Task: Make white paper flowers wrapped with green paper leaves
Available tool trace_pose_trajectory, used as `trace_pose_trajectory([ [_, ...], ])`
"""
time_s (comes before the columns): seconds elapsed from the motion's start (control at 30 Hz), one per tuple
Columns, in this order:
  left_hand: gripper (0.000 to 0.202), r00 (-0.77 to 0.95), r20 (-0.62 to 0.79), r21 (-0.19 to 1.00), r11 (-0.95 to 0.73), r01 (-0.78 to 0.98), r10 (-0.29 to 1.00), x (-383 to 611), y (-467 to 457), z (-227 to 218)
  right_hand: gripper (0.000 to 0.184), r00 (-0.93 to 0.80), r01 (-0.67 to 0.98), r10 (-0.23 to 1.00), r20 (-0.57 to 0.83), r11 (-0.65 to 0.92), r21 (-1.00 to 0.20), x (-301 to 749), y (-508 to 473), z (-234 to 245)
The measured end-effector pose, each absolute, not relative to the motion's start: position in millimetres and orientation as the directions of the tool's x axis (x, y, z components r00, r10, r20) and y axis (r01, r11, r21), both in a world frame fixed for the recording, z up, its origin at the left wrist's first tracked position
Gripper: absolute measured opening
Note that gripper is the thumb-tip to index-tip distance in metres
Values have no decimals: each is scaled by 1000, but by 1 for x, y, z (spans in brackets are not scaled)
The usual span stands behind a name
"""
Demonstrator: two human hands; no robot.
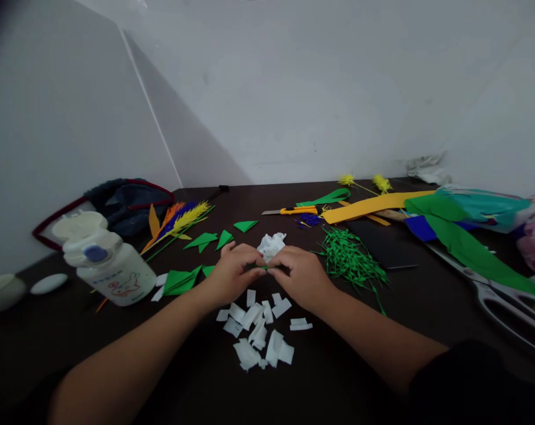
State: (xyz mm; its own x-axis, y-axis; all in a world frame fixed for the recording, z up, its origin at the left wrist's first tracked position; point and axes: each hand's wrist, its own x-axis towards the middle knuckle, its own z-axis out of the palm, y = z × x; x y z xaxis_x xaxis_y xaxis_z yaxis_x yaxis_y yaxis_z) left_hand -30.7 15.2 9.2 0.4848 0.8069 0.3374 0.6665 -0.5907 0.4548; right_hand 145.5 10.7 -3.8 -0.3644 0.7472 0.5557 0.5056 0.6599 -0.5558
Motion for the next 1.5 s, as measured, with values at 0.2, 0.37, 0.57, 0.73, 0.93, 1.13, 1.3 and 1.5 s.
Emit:
trace_pose_trajectory([
  [0.2,12,501,371,374,-620,690,782,-32,11,13,4,-245,486,893,377,450,-749,144,12,-2],
  [0.37,17,493,229,553,-529,643,839,-32,17,7,11,-406,521,694,595,710,-473,148,12,-4],
  [0.57,3,440,286,490,-524,696,851,-30,14,9,9,-387,502,720,576,689,-523,145,11,-5],
  [0.73,7,439,379,370,-569,734,814,-28,10,12,6,-270,485,883,384,469,-738,141,11,-2],
  [0.93,12,485,249,486,-541,687,838,-31,12,11,7,-305,491,829,469,559,-668,143,10,-2],
  [1.13,5,439,252,507,-504,699,862,-29,13,11,9,-336,478,805,488,592,-648,144,10,-3],
  [1.3,8,378,341,457,-503,734,861,-26,12,8,8,-280,493,878,388,478,-727,140,10,-1],
  [1.5,24,409,280,459,-495,738,869,-29,12,9,7,-271,483,874,404,486,-728,142,11,-1],
])
